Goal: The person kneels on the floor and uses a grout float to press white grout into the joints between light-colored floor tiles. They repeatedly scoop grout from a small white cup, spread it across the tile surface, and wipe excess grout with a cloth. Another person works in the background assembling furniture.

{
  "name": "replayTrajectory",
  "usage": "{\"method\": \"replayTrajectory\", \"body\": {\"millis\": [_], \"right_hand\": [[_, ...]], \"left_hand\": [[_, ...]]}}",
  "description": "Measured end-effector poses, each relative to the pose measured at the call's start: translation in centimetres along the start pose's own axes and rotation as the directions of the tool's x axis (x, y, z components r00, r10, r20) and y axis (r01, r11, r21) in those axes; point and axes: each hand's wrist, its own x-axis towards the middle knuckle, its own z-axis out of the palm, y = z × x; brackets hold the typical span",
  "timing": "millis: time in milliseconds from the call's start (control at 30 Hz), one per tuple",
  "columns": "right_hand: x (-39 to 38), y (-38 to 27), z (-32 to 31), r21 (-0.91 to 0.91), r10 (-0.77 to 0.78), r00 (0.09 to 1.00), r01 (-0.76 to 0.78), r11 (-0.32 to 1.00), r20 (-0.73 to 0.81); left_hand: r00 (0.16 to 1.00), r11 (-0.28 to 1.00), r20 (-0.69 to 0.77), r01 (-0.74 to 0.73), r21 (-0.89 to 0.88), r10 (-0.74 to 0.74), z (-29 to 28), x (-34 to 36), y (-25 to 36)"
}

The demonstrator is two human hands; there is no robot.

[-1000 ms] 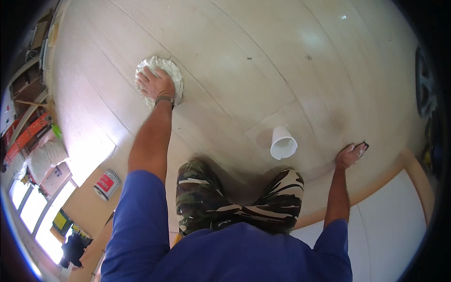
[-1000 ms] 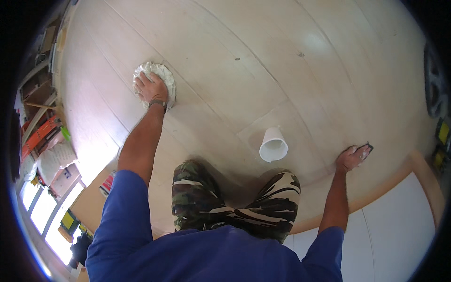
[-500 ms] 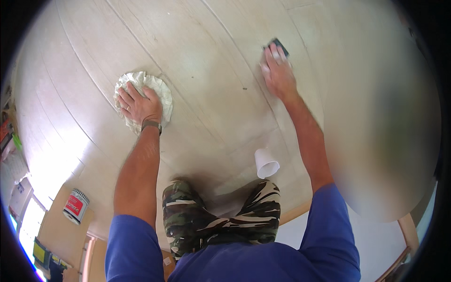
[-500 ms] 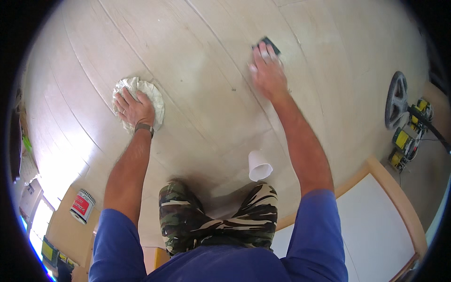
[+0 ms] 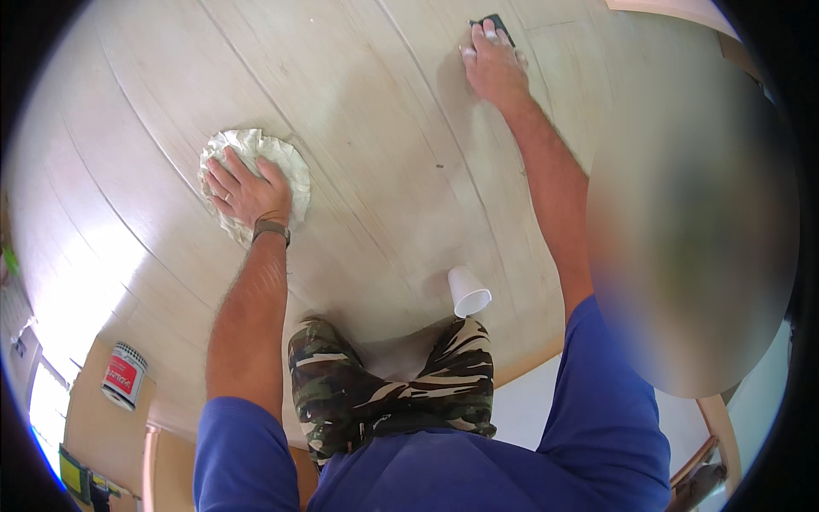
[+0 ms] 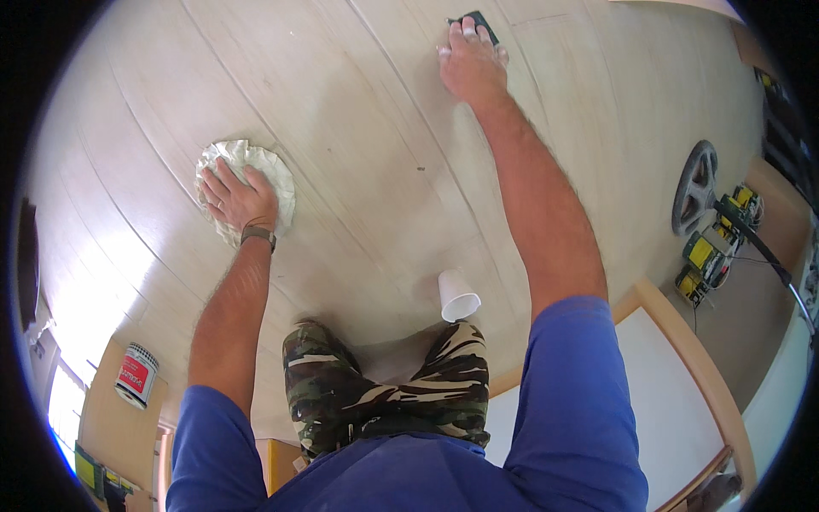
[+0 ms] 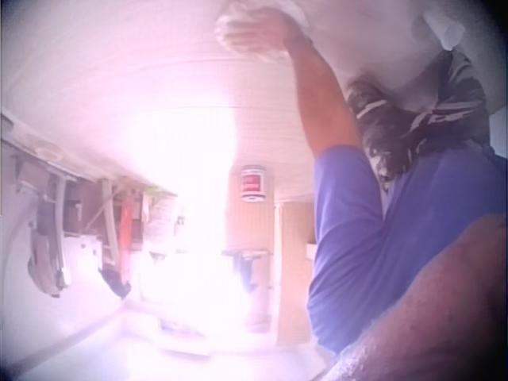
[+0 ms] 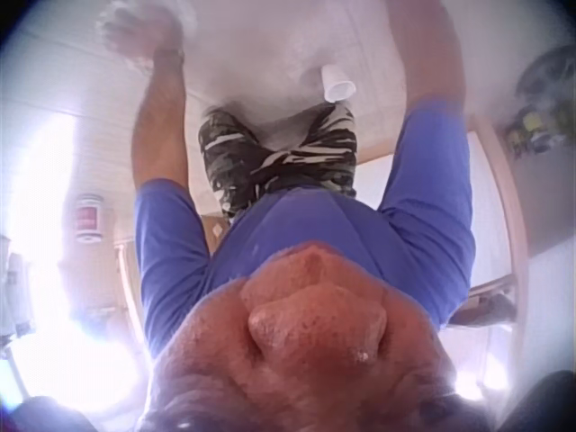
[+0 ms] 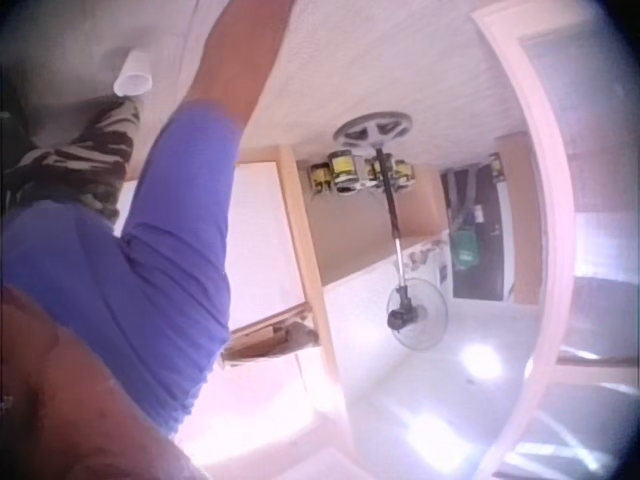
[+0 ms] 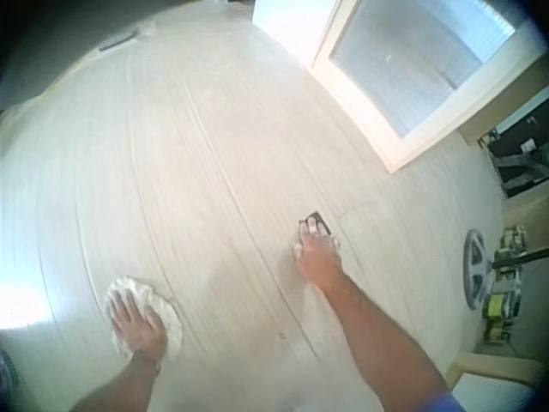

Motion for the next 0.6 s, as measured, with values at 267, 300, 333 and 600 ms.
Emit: {"method": "replayTrajectory", "body": {"millis": [267,300,333,600], "right_hand": [[-0.7,-1.2,-0.8,-0.111,-0.011,0.987,0.029,0.993,0.160],[0.6,-0.9,-1.4,-0.124,0.021,0.984,0.001,0.992,0.174],[0.7,-0.9,-1.6,-0.127,0.056,0.977,-0.031,0.991,0.203],[0.1,1.8,-1.2,-0.107,0.000,0.987,0.017,0.994,0.162]], "left_hand": [[1.000,1.000,-0.011,-0.005,0.008,0.005,-0.3,0.4,-0.4],[1.000,1.000,-0.007,-0.002,-0.006,0.002,-0.2,0.4,-0.3],[1.000,1.000,-0.002,0.000,-0.019,0.000,-0.1,0.3,-0.2],[1.000,1.000,0.004,-0.008,-0.015,0.008,-0.2,0.5,-0.3]]}}
